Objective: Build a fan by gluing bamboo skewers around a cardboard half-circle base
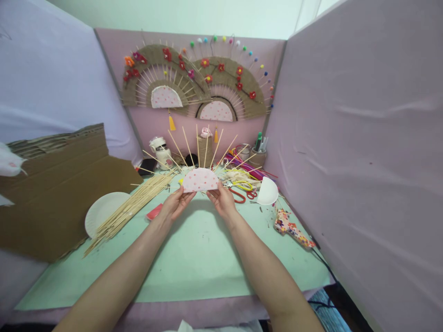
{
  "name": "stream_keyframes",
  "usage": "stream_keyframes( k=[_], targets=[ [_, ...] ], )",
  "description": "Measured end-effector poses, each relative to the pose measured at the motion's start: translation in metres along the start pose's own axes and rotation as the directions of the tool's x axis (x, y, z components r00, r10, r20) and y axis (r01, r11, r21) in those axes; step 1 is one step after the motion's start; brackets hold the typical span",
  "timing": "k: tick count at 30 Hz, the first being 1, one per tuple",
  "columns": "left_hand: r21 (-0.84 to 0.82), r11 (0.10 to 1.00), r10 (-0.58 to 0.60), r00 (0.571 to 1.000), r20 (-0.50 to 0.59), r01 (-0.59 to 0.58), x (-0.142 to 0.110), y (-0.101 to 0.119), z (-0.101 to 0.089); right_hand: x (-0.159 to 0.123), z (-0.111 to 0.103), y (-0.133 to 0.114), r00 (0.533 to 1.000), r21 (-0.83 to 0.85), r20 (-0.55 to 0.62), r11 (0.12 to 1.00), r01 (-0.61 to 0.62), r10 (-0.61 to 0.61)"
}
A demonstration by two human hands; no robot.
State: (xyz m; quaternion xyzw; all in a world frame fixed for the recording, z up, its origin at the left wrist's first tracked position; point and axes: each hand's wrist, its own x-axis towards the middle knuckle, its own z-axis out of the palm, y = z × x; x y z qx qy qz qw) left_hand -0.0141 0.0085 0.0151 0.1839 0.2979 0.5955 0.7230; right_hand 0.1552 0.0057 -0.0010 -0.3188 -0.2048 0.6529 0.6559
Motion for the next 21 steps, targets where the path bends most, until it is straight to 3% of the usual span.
stream_keyframes(
  k=[9, 15, 21],
  targets=[
    [-0.029, 0.998, -0.051, 0.998, 0.031, 0.052, -0.002, -0.004, -0.002, -0.002, 0.003, 0.003, 1.0, 0.028, 0.001, 1.0, -0.005, 0.005],
    [-0.021, 1.0, 0.021, 1.0, 0.005, -0.021, -0.001, -0.009, -0.002, -0.001, 0.002, 0.007, 1.0, 0.02, 0.007, 1.0, -0.003, 0.003],
    [-0.039, 0.999, 0.022, 1.0, 0.011, -0.022, 0.002, -0.012, -0.004, 0.001, 0.001, 0.007, 1.0, 0.018, -0.002, 1.0, 0.007, -0.007]
  ],
)
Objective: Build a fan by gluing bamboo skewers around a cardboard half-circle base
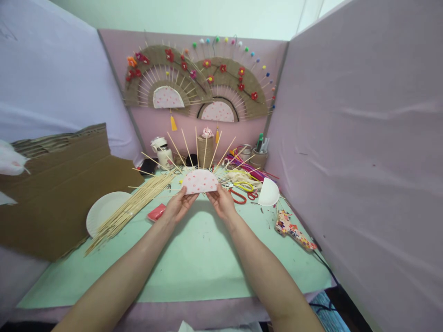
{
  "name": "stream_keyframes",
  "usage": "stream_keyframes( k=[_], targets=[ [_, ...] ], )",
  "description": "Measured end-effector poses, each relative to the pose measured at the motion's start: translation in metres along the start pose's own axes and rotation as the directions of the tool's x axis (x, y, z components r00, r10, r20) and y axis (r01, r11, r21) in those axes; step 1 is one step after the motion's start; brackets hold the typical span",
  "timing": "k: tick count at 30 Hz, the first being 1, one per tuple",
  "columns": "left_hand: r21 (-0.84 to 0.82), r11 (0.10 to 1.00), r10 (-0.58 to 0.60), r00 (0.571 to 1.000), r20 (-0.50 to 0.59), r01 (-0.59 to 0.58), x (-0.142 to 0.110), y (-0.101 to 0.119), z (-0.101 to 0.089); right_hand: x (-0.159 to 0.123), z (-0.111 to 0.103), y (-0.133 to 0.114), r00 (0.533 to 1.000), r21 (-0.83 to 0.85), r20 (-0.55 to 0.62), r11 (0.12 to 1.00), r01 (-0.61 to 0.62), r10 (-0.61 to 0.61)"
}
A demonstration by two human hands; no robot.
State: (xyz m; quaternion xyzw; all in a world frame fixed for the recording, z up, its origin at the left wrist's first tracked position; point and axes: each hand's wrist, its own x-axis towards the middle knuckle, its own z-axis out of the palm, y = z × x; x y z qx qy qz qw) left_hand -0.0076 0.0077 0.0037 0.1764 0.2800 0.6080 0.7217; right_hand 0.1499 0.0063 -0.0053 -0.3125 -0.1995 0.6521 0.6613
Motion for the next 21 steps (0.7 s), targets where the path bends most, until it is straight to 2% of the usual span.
stream_keyframes(
  k=[9, 15, 21],
  targets=[
    [0.026, 0.999, 0.018, 0.999, 0.028, -0.019, -0.006, 0.001, 0.005, -0.003, 0.002, -0.003, 1.0, 0.001, -0.009, 1.0, -0.027, 0.027],
    [0.022, 0.999, -0.038, 0.996, 0.079, 0.036, -0.012, -0.002, 0.009, -0.003, 0.001, -0.002, 1.0, 0.028, -0.018, 1.0, -0.013, 0.013],
    [-0.116, 0.992, -0.053, 0.998, -0.039, 0.049, -0.015, -0.009, 0.017, -0.002, 0.002, 0.004, 1.0, 0.035, -0.005, 0.999, -0.011, 0.011]
  ],
)
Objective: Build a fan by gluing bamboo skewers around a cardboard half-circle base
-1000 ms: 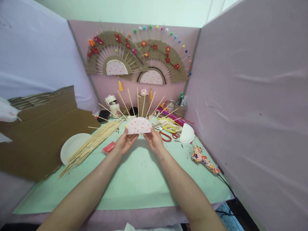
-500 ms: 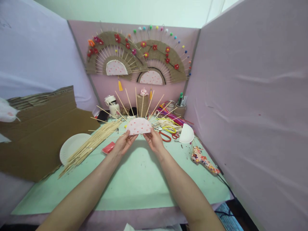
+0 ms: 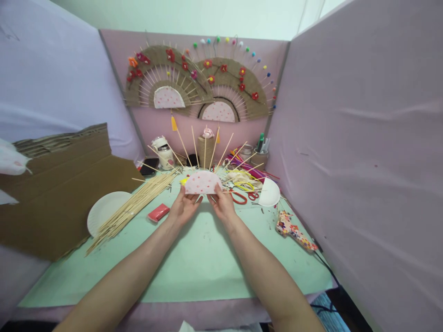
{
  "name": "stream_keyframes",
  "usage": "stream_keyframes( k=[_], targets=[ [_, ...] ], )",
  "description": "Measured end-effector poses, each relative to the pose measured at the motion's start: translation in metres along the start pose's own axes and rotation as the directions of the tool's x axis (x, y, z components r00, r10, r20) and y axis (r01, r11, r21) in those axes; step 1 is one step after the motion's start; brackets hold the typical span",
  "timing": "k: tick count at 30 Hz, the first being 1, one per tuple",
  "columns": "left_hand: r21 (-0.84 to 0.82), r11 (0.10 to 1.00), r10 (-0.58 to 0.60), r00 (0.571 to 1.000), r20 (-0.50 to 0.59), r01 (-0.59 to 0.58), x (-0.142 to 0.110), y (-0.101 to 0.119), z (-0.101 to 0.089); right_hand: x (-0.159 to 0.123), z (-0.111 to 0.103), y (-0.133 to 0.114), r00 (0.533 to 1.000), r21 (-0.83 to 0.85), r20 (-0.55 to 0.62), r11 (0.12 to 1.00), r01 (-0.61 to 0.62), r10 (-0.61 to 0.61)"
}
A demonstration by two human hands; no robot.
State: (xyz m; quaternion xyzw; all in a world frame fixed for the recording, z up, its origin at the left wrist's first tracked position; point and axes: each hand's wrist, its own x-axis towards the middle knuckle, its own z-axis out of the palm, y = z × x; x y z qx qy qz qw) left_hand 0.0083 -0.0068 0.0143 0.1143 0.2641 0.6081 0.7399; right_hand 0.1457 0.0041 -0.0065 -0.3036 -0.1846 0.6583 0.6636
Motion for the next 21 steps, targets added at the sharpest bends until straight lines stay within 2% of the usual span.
stream_keyframes(
  k=[4, 8, 21],
  targets=[
    [-0.092, 0.993, 0.059, 0.993, -0.102, -0.069, 0.0, -0.002, 0.007, -0.004, 0.002, 0.008, 1.0, -0.004, 0.004, 1.0, -0.024, 0.024],
    [-0.13, 0.986, 0.08, 0.985, -0.156, -0.101, 0.001, 0.001, 0.01, -0.007, 0.004, 0.016, 0.999, -0.004, 0.013, 0.999, -0.039, 0.039],
    [-0.135, 0.984, 0.098, 0.989, -0.113, -0.113, 0.002, 0.003, 0.008, -0.006, 0.004, 0.016, 0.999, 0.036, -0.017, 0.998, -0.047, 0.048]
  ],
)
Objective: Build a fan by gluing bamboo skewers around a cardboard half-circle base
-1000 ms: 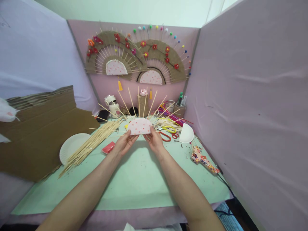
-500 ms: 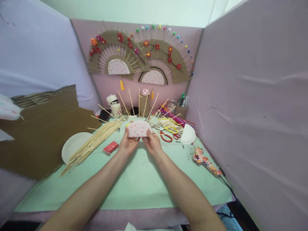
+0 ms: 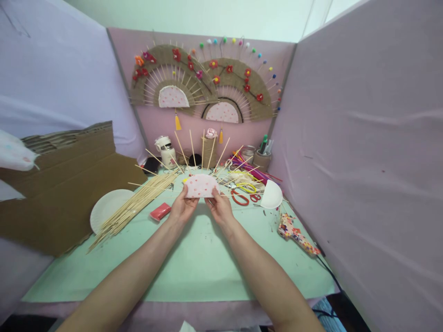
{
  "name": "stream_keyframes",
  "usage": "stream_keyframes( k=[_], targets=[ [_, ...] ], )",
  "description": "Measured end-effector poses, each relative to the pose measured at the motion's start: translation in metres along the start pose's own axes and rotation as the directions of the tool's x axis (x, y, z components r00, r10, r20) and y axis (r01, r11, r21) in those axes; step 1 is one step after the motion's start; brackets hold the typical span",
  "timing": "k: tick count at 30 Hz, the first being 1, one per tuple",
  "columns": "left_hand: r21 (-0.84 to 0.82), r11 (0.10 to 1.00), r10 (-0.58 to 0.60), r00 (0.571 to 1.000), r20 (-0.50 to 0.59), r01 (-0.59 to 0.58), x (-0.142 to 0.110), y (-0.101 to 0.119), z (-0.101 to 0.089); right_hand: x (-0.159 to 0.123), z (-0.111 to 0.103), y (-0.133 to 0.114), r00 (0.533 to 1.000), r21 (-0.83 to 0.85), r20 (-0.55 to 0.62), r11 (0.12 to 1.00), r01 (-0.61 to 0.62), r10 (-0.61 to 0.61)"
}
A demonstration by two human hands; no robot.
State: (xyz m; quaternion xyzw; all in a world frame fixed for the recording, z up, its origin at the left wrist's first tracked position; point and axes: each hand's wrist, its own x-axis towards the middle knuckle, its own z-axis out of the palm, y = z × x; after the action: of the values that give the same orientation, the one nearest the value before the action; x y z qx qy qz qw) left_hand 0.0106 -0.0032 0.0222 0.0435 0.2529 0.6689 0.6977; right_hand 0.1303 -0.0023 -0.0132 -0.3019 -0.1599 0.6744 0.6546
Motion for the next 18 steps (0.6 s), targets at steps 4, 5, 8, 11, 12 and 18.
stream_keyframes(
  k=[4, 5, 8, 11, 12, 18],
  targets=[
    [-0.016, 1.0, 0.003, 1.0, 0.025, -0.003, 0.0011, -0.0003, -0.0017, -0.0011, 0.0015, -0.0005, 1.0, 0.01, -0.009, 1.0, -0.004, 0.005],
    [-0.02, 1.0, 0.006, 1.0, 0.026, -0.005, 0.0011, -0.0003, -0.0021, -0.0016, 0.002, -0.0008, 1.0, 0.012, -0.01, 1.0, -0.004, 0.004],
    [-0.029, 1.0, 0.002, 0.999, 0.032, -0.001, -0.0003, 0.0, -0.002, -0.0028, 0.0035, -0.0014, 1.0, 0.017, -0.01, 1.0, -0.003, 0.003],
    [-0.036, 0.999, -0.018, 0.998, 0.054, 0.02, -0.0022, 0.0014, -0.0009, -0.0034, 0.0046, -0.0009, 1.0, 0.021, -0.002, 1.0, -0.002, 0.002],
    [-0.039, 0.999, -0.019, 0.998, 0.059, 0.021, -0.0025, 0.0021, -0.0006, -0.0035, 0.0048, -0.0006, 1.0, 0.022, 0.001, 1.0, -0.001, 0.001],
    [-0.045, 0.999, -0.024, 0.994, 0.102, 0.029, 0.0024, 0.0056, -0.0042, -0.0021, 0.0048, 0.0006, 1.0, 0.03, -0.005, 0.999, 0.013, -0.013]
  ],
)
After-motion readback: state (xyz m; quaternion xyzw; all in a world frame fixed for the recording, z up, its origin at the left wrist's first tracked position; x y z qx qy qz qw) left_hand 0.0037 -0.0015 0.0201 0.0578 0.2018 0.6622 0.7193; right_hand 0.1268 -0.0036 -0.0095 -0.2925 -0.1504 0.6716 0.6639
